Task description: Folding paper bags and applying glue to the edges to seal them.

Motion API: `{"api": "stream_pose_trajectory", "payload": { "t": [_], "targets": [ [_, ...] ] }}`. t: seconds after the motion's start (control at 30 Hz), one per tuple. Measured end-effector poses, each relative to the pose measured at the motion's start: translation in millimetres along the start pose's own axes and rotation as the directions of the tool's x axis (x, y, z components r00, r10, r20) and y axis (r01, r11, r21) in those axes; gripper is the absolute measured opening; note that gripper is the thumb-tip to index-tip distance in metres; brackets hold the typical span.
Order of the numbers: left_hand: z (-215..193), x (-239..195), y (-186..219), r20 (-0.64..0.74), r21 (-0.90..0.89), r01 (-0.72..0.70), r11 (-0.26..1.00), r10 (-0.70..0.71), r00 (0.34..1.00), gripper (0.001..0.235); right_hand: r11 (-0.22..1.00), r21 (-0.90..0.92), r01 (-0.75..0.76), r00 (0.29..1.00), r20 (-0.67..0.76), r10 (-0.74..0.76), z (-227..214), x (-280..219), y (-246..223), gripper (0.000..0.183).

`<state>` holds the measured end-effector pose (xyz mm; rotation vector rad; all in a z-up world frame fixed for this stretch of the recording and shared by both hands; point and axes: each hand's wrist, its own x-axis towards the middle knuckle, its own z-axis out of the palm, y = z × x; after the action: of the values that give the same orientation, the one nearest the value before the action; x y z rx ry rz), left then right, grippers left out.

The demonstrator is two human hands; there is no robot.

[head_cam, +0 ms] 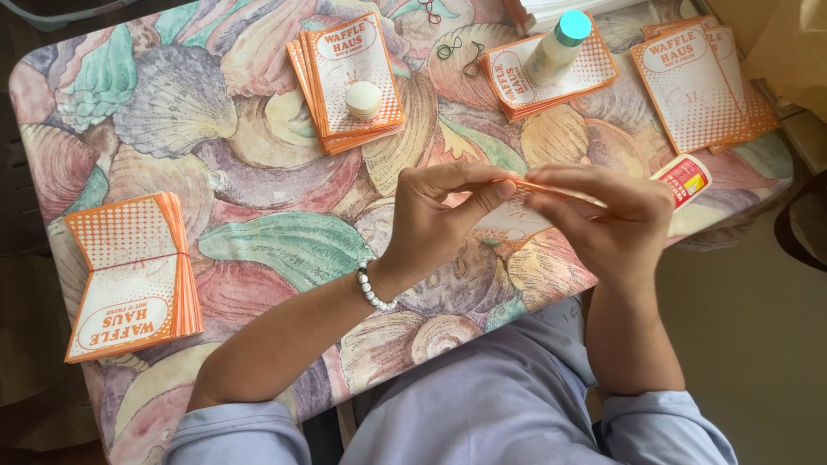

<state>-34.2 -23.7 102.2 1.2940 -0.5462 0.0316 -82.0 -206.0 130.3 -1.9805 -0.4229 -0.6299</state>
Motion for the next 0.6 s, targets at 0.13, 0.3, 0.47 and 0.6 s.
{"api": "stream_pose_trajectory", "payload": {
  "t": [0.13, 0.3, 0.47, 0.6],
  "targets": [
    [-2.7, -0.5, -1.3, -0.023, 0.000, 0.001, 1.000, -0.001, 1.000, 0.012, 0.998, 0.036, -0.057, 0.998, 0.005, 0.057, -11.4, -6.7, 24.1, 0.010],
    [-2.4, 2.0, -23.1, -0.211, -0.208, 0.086, 0.974, -0.130, 0.969, 0.011, 0.809, 0.541, -0.229, 0.950, -0.058, 0.307, -18.0, -50.1, 115.9, 0.067],
    [-16.5, 8.3, -51.8, -0.257, -0.408, 0.148, 0.901, -0.270, 0.928, 0.015, 0.811, 0.356, -0.465, 0.880, 0.082, 0.468, 11.3, -76.1, 88.2, 0.069],
    [-42.6, 20.7, -45.0, -0.028, -0.241, 0.214, 0.947, -0.228, 0.973, 0.053, 0.846, 0.217, -0.487, 0.872, 0.169, 0.459, -20.6, -66.7, 80.4, 0.082]
  ]
}}
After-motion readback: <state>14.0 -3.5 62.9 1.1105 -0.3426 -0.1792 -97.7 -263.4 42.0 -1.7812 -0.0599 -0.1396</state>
